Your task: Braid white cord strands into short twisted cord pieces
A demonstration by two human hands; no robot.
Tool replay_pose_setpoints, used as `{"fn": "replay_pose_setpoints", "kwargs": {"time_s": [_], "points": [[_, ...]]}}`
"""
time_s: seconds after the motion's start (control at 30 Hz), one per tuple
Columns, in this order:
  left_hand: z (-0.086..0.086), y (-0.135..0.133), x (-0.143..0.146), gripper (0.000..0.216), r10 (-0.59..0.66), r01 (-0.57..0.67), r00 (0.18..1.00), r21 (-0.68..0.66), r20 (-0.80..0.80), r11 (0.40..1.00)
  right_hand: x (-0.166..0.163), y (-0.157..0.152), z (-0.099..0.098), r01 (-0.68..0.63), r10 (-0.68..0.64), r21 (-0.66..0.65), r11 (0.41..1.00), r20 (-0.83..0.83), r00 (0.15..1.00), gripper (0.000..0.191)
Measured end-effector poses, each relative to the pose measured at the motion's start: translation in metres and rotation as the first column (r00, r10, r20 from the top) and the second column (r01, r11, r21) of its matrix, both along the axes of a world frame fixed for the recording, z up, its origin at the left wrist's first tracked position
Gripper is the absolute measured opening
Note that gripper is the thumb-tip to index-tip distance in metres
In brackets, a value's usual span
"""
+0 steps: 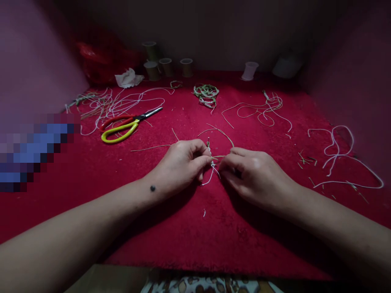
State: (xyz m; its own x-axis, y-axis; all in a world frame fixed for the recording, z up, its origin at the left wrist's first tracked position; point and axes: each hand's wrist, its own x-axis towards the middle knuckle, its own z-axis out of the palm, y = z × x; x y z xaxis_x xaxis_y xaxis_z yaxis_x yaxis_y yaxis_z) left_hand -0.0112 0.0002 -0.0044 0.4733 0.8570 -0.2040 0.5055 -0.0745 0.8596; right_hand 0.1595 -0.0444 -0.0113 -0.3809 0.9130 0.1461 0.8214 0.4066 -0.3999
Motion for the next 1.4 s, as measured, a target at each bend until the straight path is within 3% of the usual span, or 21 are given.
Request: {"fn": "replay_pose_setpoints", "kwargs": {"time_s": [0.17,0.5,0.6,0.7,0.8,0.87,0.9,1.07,1.4], "points": [[0.003,0.000,0.003,0.011,0.056,-0.051,0.998,-0.124,0.036,0.991,-0.004,0.000,-0.006,-0.009,0.004,-0.035,0.999,-0.114,0.993,0.011],[0.002,-0.001,0.002,0.010,0.042,-0.033,0.997,-0.138,0.063,0.990,-0.006,0.000,-0.012,-0.087,0.095,0.045,0.995,-0.231,0.968,0.013],[0.001,0.000,0.001,0.009,0.045,-0.035,0.997,-0.151,0.063,0.988,-0.005,-0.001,-0.013,-0.097,0.104,0.051,0.994,-0.164,0.981,0.015],[0.001,0.001,0.001,0.009,0.048,-0.035,0.996,-0.169,0.077,0.985,-0.002,-0.001,-0.011,-0.180,0.178,0.164,0.970,0.026,0.984,0.018],[0.002,0.001,0.002,0.009,0.036,-0.020,0.996,-0.169,0.088,0.985,0.001,0.000,-0.008,-0.368,0.273,0.323,0.872,0.305,0.912,0.023],[0.002,0.001,0.003,0.009,0.031,-0.016,0.996,-0.163,0.089,0.987,0.003,0.001,-0.006,-0.440,0.299,0.377,0.815,0.378,0.877,0.027],[0.003,0.001,0.003,0.009,0.031,-0.016,0.996,-0.160,0.088,0.987,0.003,0.001,-0.006,-0.430,0.292,0.392,0.813,0.365,0.884,0.027],[0.002,0.001,0.002,0.009,0.027,-0.014,0.997,-0.159,0.078,0.987,0.005,0.003,-0.009,-0.241,0.163,0.328,0.913,0.248,0.955,0.018],[0.001,0.001,0.002,0.010,0.017,-0.003,0.996,-0.158,0.087,0.987,0.003,0.003,-0.010,-0.250,0.191,0.244,0.937,0.242,0.951,0.019]]}}
